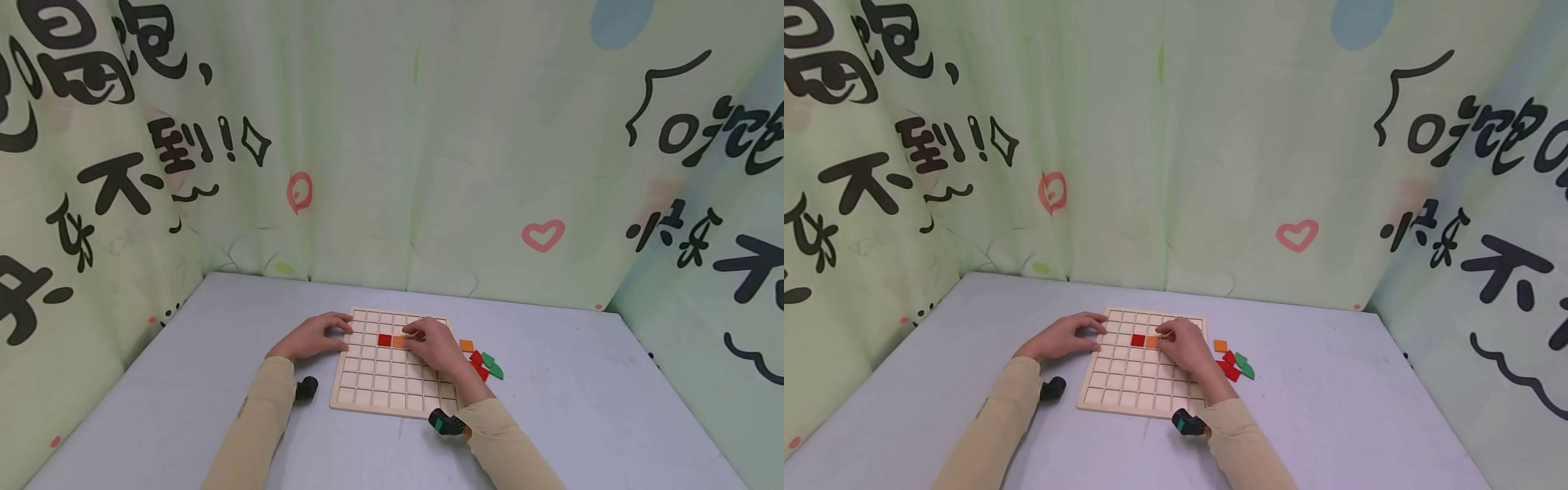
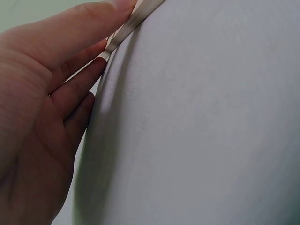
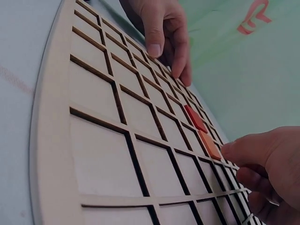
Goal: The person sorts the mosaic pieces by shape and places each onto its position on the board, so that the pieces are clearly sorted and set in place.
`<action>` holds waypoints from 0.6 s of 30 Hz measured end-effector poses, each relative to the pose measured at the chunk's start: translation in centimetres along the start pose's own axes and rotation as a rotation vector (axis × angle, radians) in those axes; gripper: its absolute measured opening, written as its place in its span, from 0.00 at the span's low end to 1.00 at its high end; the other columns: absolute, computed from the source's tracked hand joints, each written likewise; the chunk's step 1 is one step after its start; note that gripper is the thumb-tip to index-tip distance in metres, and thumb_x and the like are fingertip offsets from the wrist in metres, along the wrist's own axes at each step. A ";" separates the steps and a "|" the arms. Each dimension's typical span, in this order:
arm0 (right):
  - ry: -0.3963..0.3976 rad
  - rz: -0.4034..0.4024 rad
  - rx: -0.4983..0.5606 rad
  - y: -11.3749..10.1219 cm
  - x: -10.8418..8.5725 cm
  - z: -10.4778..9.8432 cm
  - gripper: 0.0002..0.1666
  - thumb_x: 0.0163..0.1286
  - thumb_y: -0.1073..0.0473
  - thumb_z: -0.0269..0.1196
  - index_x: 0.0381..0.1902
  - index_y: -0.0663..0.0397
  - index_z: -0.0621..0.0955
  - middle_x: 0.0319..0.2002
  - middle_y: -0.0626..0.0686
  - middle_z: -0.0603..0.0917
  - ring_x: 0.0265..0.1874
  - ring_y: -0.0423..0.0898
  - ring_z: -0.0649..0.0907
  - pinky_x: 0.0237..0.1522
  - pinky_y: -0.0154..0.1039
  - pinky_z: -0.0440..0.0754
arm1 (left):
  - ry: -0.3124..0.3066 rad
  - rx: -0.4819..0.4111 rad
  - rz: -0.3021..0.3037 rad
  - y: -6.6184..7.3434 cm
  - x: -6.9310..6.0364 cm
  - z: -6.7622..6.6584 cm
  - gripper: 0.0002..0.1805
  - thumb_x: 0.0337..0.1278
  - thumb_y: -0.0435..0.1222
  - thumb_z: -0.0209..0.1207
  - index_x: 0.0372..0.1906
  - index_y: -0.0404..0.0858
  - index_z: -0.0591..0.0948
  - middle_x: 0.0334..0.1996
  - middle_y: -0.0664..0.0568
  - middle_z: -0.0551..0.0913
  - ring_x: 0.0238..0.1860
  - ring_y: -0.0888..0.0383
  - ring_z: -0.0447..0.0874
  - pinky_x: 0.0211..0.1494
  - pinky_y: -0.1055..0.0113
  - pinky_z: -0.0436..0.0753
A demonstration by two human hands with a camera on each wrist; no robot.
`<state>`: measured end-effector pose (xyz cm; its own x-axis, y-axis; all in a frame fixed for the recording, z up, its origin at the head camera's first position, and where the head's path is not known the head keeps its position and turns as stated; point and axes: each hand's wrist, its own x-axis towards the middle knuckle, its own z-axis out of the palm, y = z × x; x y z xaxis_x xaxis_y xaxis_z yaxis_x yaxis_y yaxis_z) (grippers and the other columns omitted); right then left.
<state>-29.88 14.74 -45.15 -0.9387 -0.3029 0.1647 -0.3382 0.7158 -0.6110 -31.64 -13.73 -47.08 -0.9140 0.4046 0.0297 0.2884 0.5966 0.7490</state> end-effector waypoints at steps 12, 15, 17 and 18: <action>0.092 0.100 0.025 2.5 -0.8 -3.1 0.18 0.67 0.60 0.65 0.54 0.58 0.82 0.50 0.57 0.81 0.50 0.55 0.80 0.50 0.51 0.82 | 0.003 -0.009 -0.001 0.0 -0.1 0.0 0.13 0.54 0.38 0.69 0.45 0.46 0.84 0.65 0.52 0.73 0.71 0.49 0.62 0.73 0.53 0.63; 0.098 0.141 0.022 3.4 -0.9 -4.0 0.20 0.69 0.58 0.64 0.56 0.58 0.81 0.52 0.58 0.81 0.51 0.56 0.80 0.51 0.51 0.82 | 0.001 -0.010 0.003 0.1 -0.1 0.0 0.13 0.54 0.38 0.70 0.45 0.45 0.84 0.65 0.52 0.73 0.71 0.48 0.62 0.73 0.52 0.63; 0.101 0.161 0.023 4.0 -1.0 -4.5 0.21 0.69 0.57 0.64 0.57 0.58 0.80 0.53 0.59 0.80 0.52 0.56 0.80 0.50 0.50 0.83 | 0.002 -0.012 0.003 0.1 -0.1 0.0 0.13 0.53 0.38 0.70 0.45 0.45 0.84 0.65 0.52 0.73 0.71 0.49 0.63 0.73 0.53 0.63; 0.102 0.172 0.023 4.3 -1.1 -4.7 0.21 0.69 0.57 0.64 0.58 0.58 0.80 0.53 0.59 0.80 0.52 0.56 0.80 0.50 0.50 0.83 | 0.002 -0.014 0.003 0.1 -0.2 0.0 0.13 0.53 0.38 0.70 0.45 0.45 0.84 0.65 0.52 0.73 0.71 0.49 0.63 0.73 0.53 0.63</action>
<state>-30.64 21.07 -44.29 -0.9849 -0.1109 0.1332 -0.1714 0.7368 -0.6540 -31.47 -13.74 -46.98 -0.9138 0.4049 0.0332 0.2871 0.5859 0.7578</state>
